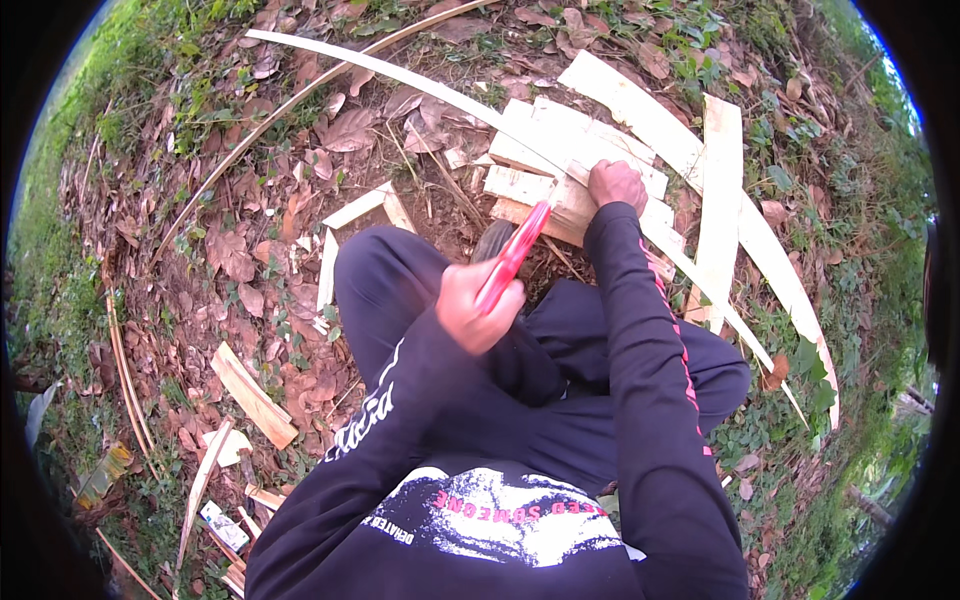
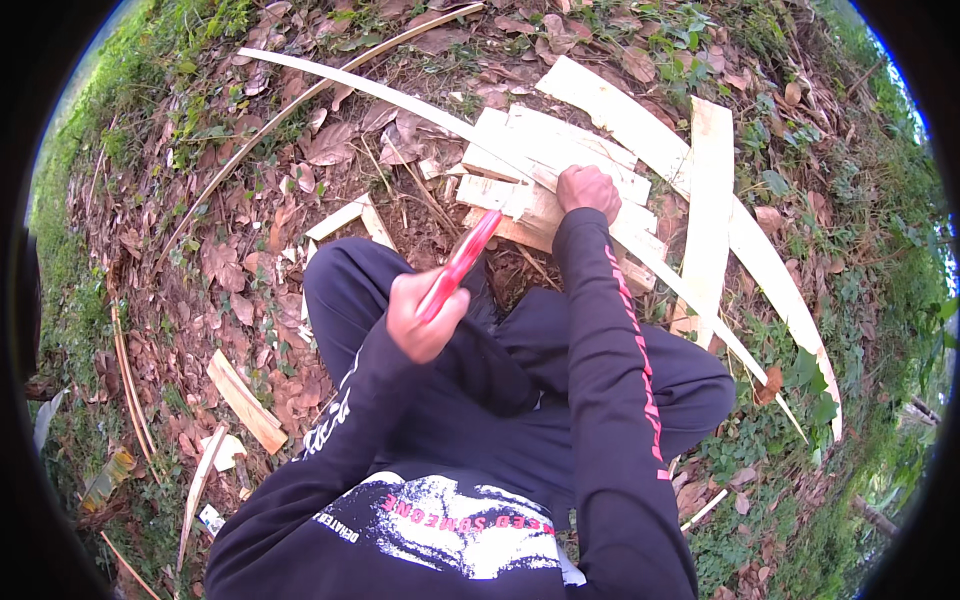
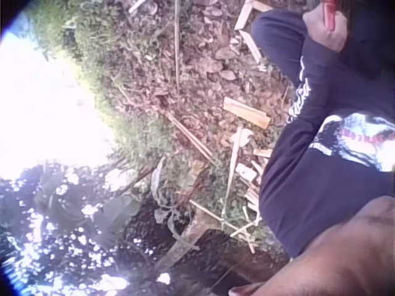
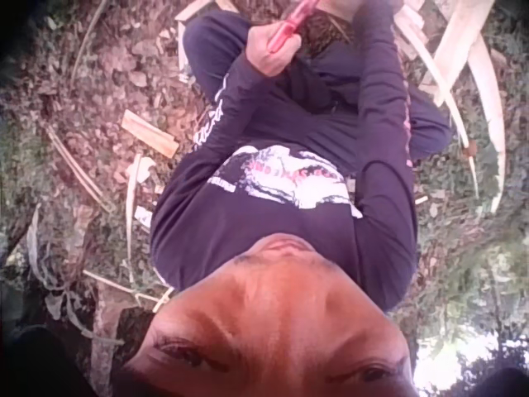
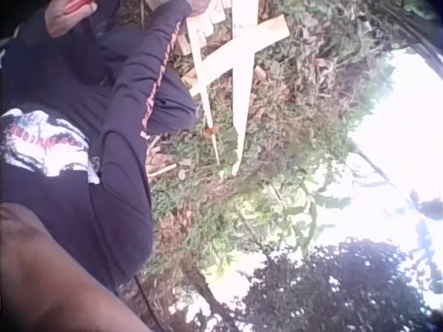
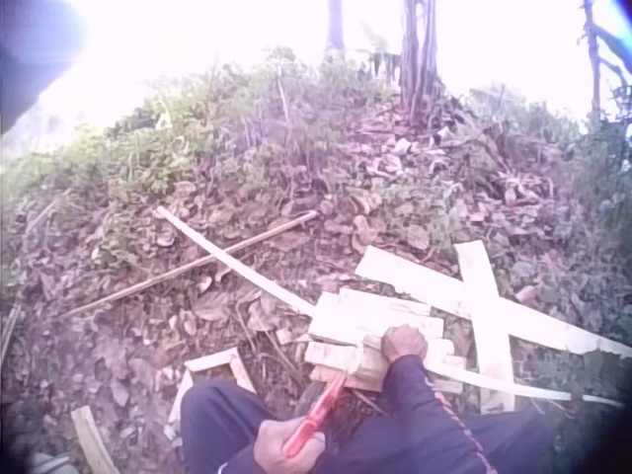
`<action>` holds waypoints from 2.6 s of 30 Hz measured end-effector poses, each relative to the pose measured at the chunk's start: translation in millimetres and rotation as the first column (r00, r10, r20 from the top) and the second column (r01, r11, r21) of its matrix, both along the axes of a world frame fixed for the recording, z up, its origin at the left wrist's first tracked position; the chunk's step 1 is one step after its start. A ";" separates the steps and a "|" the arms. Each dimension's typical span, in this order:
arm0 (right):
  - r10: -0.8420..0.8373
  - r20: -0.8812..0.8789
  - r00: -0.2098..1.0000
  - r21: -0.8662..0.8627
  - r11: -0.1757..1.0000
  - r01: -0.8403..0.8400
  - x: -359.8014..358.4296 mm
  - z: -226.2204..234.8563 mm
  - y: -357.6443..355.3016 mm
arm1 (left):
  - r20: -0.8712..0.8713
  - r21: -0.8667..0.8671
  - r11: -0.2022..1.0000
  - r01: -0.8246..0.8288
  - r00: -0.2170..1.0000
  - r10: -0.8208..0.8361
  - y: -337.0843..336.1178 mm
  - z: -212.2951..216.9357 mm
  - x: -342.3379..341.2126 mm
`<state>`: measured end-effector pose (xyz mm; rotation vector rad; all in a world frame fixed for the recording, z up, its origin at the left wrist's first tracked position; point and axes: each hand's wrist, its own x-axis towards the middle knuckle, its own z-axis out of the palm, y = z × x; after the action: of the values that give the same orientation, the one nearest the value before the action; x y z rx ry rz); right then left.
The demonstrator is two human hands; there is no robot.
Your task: The person sits on the ground and uses a red folding saw to cut thin wooden planks into smaller pieces. The person holds the wood with one hand and saws with the other, producing wood shavings and cut pieces.
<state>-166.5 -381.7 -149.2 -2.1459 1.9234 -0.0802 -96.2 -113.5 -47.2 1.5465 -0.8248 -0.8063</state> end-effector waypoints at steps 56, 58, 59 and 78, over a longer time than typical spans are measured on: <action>0.048 -0.062 0.997 0.017 0.999 -0.047 -1.9 -0.5 -1.0 | -0.005 0.056 0.998 0.018 1.000 -0.018 -4.0 6.1 11.3; 0.055 -0.066 0.996 0.026 0.998 -0.053 0.0 -3.4 2.5 | 0.114 -0.030 0.999 -0.039 0.993 0.042 -42.0 -29.9 5.8; 0.022 -0.050 0.998 -0.005 1.000 -0.022 -0.3 -6.4 0.3 | 0.110 -0.014 1.000 -0.016 0.994 0.017 -45.6 -28.7 6.3; 0.023 -0.021 1.000 0.013 1.000 -0.023 7.0 0.8 1.1 | -0.042 0.152 0.988 0.010 0.999 -0.003 47.4 20.2 3.8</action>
<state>-159.5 -380.6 -148.3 -2.1684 1.9050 -0.0415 -92.4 -66.2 -27.0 1.6564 -0.7525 -0.9208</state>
